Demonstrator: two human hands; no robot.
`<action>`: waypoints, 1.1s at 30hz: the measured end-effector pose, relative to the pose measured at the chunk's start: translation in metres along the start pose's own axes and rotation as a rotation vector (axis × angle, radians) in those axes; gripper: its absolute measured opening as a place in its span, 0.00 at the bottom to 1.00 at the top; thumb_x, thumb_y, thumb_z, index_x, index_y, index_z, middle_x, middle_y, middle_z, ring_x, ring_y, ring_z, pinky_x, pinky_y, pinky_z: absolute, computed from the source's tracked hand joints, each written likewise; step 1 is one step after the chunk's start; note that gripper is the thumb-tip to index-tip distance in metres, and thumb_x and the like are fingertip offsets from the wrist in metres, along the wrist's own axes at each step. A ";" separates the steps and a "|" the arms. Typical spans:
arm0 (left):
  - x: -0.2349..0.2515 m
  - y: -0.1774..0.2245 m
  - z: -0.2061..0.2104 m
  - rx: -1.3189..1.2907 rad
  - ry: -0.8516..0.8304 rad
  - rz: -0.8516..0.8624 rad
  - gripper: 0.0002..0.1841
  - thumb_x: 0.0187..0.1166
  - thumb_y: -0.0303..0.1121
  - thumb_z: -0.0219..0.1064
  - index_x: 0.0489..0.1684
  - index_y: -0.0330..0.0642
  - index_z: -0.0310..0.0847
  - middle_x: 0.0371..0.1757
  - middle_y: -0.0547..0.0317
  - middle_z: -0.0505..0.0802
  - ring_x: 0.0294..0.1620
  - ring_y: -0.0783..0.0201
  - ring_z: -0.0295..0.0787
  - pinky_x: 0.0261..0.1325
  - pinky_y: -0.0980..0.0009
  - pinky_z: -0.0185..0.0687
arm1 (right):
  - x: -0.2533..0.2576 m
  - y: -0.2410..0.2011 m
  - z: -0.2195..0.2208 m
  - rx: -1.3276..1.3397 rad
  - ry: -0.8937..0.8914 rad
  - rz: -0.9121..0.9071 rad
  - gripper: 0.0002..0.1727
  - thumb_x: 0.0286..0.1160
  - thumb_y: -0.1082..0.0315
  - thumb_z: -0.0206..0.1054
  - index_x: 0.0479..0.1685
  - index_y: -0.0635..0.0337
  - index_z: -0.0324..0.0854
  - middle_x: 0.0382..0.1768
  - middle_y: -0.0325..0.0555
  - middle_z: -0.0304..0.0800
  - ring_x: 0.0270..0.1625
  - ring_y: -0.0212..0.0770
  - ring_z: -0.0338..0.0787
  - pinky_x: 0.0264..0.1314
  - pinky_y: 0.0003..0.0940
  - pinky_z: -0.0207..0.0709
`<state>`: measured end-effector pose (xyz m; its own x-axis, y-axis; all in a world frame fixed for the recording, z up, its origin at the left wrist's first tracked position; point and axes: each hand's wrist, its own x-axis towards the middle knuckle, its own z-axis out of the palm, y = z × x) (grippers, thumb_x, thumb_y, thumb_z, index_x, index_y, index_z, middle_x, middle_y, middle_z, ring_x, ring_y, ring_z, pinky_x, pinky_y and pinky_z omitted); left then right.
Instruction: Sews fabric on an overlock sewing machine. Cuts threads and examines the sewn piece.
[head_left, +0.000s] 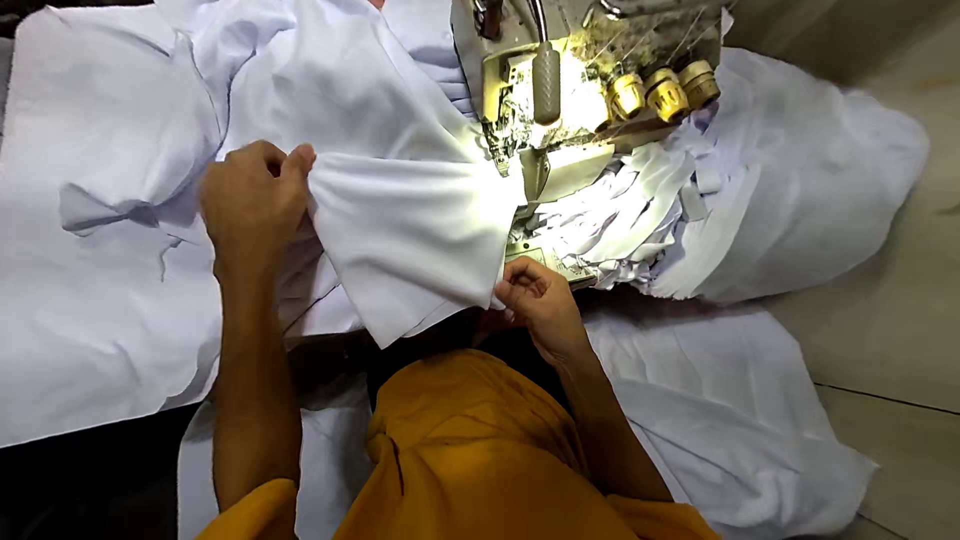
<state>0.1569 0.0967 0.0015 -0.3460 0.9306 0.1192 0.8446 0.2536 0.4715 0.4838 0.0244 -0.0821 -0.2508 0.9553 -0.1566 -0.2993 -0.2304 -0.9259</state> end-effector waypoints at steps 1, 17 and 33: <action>-0.013 0.008 -0.003 0.071 0.094 0.079 0.31 0.85 0.55 0.59 0.56 0.27 0.79 0.44 0.25 0.88 0.45 0.24 0.86 0.46 0.23 0.72 | -0.001 -0.001 0.002 -0.040 0.044 -0.034 0.05 0.70 0.75 0.75 0.39 0.62 0.85 0.29 0.41 0.88 0.25 0.28 0.83 0.30 0.22 0.81; -0.156 0.087 0.097 0.009 0.218 0.953 0.11 0.83 0.26 0.63 0.59 0.38 0.83 0.56 0.44 0.88 0.55 0.49 0.85 0.60 0.58 0.78 | -0.031 -0.003 -0.017 -0.233 0.088 -0.152 0.18 0.76 0.70 0.70 0.64 0.61 0.81 0.35 0.38 0.88 0.35 0.30 0.87 0.42 0.24 0.85; -0.153 0.109 0.049 0.005 -0.080 0.704 0.14 0.81 0.24 0.66 0.63 0.38 0.83 0.51 0.46 0.86 0.50 0.50 0.85 0.50 0.60 0.84 | -0.034 -0.005 -0.014 -0.263 0.156 -0.173 0.15 0.74 0.72 0.73 0.58 0.61 0.82 0.32 0.40 0.92 0.31 0.32 0.91 0.37 0.24 0.88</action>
<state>0.3215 -0.0049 -0.0079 0.3137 0.8905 0.3295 0.8586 -0.4143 0.3020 0.5067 -0.0046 -0.0769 -0.0675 0.9975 -0.0215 -0.0728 -0.0265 -0.9970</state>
